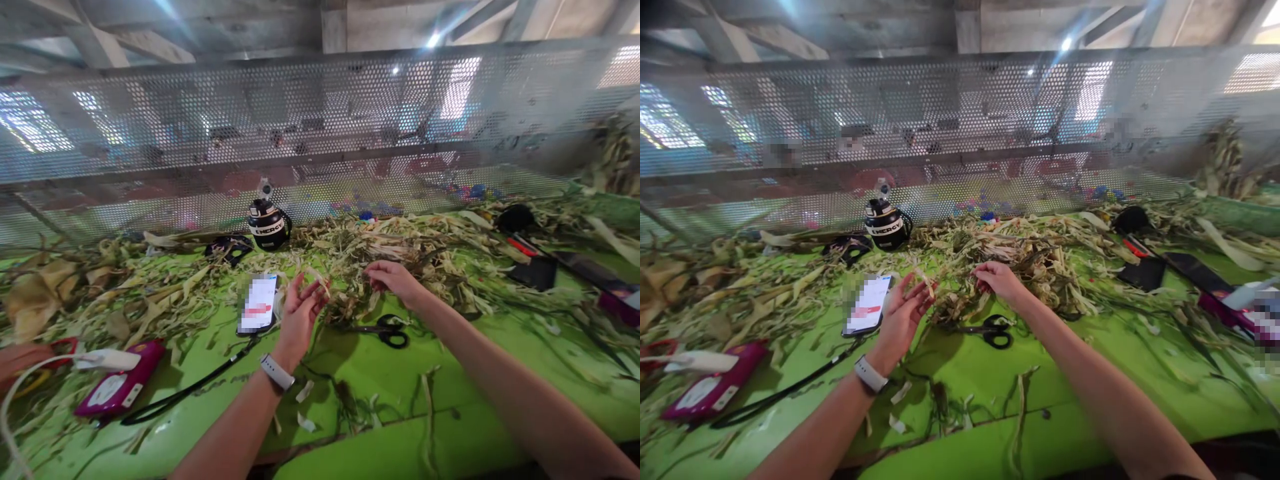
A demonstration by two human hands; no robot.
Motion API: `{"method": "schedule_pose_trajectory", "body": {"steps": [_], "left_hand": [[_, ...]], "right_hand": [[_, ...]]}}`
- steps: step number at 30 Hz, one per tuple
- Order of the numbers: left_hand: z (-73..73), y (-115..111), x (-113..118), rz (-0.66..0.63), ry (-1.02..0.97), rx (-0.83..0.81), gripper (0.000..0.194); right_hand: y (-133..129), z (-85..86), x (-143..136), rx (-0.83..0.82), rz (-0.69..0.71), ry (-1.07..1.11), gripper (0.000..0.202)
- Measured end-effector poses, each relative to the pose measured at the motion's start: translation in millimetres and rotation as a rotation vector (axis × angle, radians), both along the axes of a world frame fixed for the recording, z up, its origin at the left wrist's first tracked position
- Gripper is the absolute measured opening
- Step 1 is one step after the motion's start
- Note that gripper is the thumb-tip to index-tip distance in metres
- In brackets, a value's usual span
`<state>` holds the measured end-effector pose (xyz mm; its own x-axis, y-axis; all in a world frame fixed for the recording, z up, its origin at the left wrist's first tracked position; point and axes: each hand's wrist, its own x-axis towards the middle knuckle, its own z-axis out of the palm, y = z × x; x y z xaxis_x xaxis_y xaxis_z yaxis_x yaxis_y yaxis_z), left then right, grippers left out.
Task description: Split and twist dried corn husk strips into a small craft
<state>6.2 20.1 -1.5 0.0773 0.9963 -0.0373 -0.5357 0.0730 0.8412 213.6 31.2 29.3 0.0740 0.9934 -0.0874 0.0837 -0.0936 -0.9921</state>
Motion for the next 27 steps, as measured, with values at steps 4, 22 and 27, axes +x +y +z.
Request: {"method": "schedule_pose_trajectory", "body": {"steps": [4,22,27], "left_hand": [[3.3,0.7,-2.4,0.051,-0.002,0.083,0.048],[7.9,7.1,-9.1,0.204,0.163,0.045,0.047],[8.0,7.9,-10.5,0.189,0.214,0.053,0.044]], "right_hand": [[1.7,-2.4,2.9,0.094,0.0,-0.176,0.007],[2.1,-3.4,19.4,0.362,0.003,-0.828,0.017],[-11.9,16.5,25.1,0.326,0.498,-1.099,0.017]]}}
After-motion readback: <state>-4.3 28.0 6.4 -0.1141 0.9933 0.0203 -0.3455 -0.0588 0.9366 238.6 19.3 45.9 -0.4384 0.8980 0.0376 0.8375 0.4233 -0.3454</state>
